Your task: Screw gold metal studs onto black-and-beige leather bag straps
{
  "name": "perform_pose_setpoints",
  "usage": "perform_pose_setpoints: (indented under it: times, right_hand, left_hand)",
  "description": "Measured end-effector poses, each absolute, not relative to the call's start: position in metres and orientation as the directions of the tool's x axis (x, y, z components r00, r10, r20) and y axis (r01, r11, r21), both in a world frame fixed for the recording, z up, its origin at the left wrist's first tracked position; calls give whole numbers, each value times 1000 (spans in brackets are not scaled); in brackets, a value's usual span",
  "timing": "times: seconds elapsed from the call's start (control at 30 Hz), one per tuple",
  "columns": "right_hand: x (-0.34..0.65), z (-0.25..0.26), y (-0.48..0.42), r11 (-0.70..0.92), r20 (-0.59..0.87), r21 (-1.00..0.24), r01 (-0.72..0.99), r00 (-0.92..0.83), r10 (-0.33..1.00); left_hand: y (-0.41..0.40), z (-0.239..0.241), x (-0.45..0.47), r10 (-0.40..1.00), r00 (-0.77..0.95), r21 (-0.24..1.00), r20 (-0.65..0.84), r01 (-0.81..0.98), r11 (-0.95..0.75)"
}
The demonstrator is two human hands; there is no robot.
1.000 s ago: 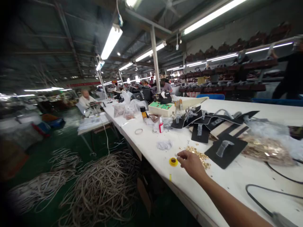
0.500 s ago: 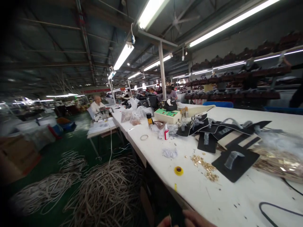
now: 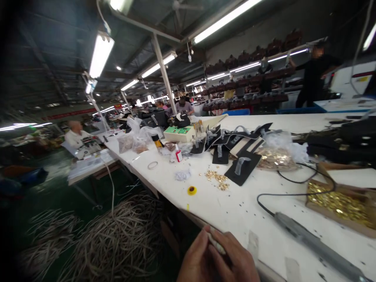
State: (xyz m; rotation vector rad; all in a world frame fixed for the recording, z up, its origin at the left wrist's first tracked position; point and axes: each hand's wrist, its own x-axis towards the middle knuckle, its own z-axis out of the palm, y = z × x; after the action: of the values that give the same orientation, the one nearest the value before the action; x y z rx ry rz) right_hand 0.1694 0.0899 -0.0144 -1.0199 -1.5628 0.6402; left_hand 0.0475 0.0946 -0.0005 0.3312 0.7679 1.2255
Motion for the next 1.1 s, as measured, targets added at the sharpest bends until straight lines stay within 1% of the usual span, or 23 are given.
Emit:
perform_pose_setpoints:
  times: [0.07, 0.1, 0.17, 0.27, 0.33, 0.4, 0.5, 0.57, 0.6, 0.7, 0.77, 0.83, 0.93, 1.03, 1.1]
  right_hand:
    - [177, -5, 98, 448, 489, -849, 280, 92, 868]
    - [181, -2, 103, 401, 453, -870, 288, 144, 880]
    - [191, 0, 117, 280, 346, -914, 293, 209, 914]
    - [207, -4, 143, 144, 216, -946, 290, 235, 948]
    - [217, -9, 164, 65, 134, -963, 260, 257, 957]
    - [226, -13, 188, -5, 58, -981, 195, 315, 947]
    - [240, -18, 222, -47, 2, -994, 101, 435, 900]
    - [247, -22, 237, -66, -25, -995, 68, 484, 875]
    - [249, -24, 242, -80, -42, -995, 56, 495, 868]
    - [254, -29, 246, -119, -87, -992, 36, 489, 868]
    - [254, -32, 245, -118, -89, -993, 32, 471, 877]
    - [254, -33, 246, -109, -84, -994, 30, 457, 886]
    - [254, -33, 250, -124, -107, -992, 11, 437, 893]
    - [254, -31, 252, -153, -140, -988, -2, 414, 900]
    - [255, -30, 251, -155, -133, -988, 21, 407, 904]
  left_hand:
    - [98, 4, 51, 902, 166, 639, -398, -655, 402]
    - [100, 3, 51, 895, 161, 674, -417, -606, 423]
    - [103, -2, 51, 907, 113, 785, -406, -464, 410]
    - [110, -5, 50, 949, 76, 929, -306, -196, 315]
    - [120, -1, 51, 967, 106, 972, -230, -18, 233]
    - [139, 4, 53, 981, 125, 976, -151, 178, 128]
    - [184, 2, 59, 989, 148, 888, 24, 450, -89]
    - [219, -7, 65, 973, 185, 799, 139, 560, -221]
    - [235, -12, 67, 964, 203, 746, 172, 612, -262]
    - [273, -29, 74, 946, 256, 563, 199, 760, -324]
    - [289, -37, 78, 941, 283, 475, 188, 812, -339]
    - [298, -41, 82, 941, 293, 438, 171, 833, -339]
    - [306, -44, 87, 943, 297, 416, 151, 846, -333]
    - [308, -44, 89, 942, 302, 420, 146, 843, -336]
    - [305, -43, 87, 941, 303, 440, 151, 832, -338]
